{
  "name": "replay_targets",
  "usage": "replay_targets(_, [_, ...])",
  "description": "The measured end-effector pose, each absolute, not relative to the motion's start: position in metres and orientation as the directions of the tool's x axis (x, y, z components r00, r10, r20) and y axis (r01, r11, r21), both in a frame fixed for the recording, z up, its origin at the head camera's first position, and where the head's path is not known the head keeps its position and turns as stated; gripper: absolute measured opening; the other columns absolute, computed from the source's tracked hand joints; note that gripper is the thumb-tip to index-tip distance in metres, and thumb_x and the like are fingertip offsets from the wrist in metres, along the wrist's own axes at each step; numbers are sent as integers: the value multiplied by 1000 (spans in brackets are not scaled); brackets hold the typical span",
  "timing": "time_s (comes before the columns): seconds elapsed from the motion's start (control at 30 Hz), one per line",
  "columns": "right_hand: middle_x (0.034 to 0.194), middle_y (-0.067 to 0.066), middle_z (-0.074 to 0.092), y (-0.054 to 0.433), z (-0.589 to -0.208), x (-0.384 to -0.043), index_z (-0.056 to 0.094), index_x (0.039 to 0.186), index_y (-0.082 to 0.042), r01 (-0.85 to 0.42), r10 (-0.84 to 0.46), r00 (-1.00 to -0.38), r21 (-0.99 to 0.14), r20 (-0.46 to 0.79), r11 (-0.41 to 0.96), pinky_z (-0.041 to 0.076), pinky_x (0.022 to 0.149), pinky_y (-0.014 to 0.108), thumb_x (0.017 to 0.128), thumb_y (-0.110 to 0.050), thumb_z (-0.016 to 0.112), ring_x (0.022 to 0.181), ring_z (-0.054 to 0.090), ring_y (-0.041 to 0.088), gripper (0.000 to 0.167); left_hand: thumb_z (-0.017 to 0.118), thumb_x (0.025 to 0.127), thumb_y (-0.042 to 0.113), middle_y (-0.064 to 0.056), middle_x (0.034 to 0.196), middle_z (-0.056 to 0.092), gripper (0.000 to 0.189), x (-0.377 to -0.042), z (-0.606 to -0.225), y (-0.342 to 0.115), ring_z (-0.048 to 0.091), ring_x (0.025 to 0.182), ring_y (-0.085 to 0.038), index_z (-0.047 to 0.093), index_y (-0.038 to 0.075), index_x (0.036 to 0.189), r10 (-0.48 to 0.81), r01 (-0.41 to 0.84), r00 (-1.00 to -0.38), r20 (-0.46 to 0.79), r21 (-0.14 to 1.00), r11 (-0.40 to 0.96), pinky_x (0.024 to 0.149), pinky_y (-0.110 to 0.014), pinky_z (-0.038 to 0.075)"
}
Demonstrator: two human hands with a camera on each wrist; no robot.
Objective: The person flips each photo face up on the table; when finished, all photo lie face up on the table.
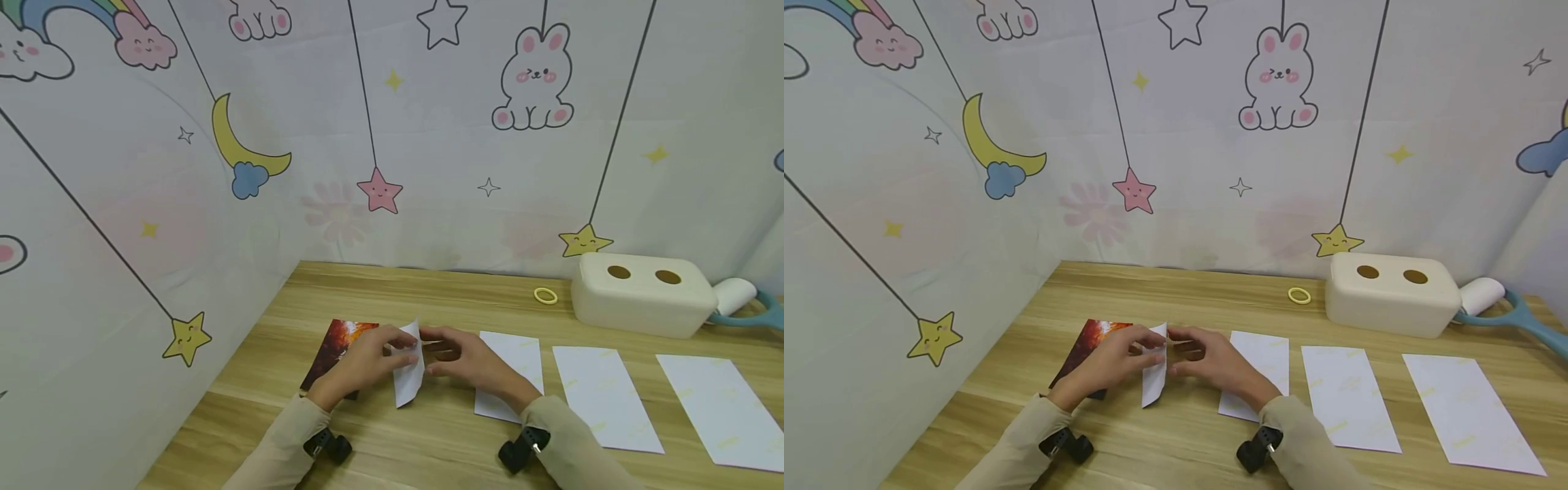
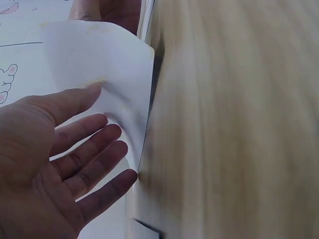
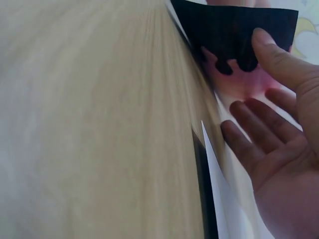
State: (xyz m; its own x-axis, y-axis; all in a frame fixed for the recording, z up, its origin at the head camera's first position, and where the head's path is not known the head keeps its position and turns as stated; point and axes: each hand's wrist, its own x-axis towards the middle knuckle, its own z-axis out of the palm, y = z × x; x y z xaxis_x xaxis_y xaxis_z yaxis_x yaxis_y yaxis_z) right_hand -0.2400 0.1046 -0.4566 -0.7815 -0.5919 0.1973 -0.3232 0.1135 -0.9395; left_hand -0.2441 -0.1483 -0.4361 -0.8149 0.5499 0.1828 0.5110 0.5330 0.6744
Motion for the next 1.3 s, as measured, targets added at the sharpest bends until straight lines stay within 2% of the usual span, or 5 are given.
replay_targets(0.33, [157,13,53,101,-452,-236,52,155,-6,-345,-535,-817,-926,217,152,51,107,52,94,-19,84,136,58,38,70,73,103,23,-5,120,74,27,-249,-437,-147,70,108,-24,74,8,125,489,420,-852,187,801,426,90,-42,60])
replay_targets(0.6, [155,8,54,98,-445,-233,52,158,-19,-369,-483,-843,-908,237,199,55,103,48,93,-25,86,132,61,36,74,65,108,13,-20,124,70,38,-251,-435,-149,74,100,-27,62,-6,140,516,246,-848,119,951,185,84,-43,62])
replay_targets(0.77, [155,7,53,96,-446,-234,50,159,-19,-401,-470,-839,-895,273,197,53,105,49,91,-24,87,133,58,36,78,62,110,21,-18,131,68,45,-249,-434,-149,72,106,-26,57,-1,149,511,134,-858,42,980,144,89,-45,61])
replay_targets(1.03, [151,7,56,94,-446,-233,55,155,-16,-431,-463,-833,-881,303,198,52,105,53,91,-20,87,132,58,33,73,58,111,38,-15,138,67,52,-249,-435,-148,71,114,-28,59,4,149,469,13,-882,-46,992,123,97,-44,58])
replay_targets(1.3, [150,6,57,93,-446,-232,57,153,-17,-459,-460,-826,-862,325,215,52,104,52,89,-19,89,131,58,31,72,58,110,35,-16,137,68,51,-247,-433,-147,72,112,-28,59,3,149,470,-6,-881,-51,995,97,96,-42,58])
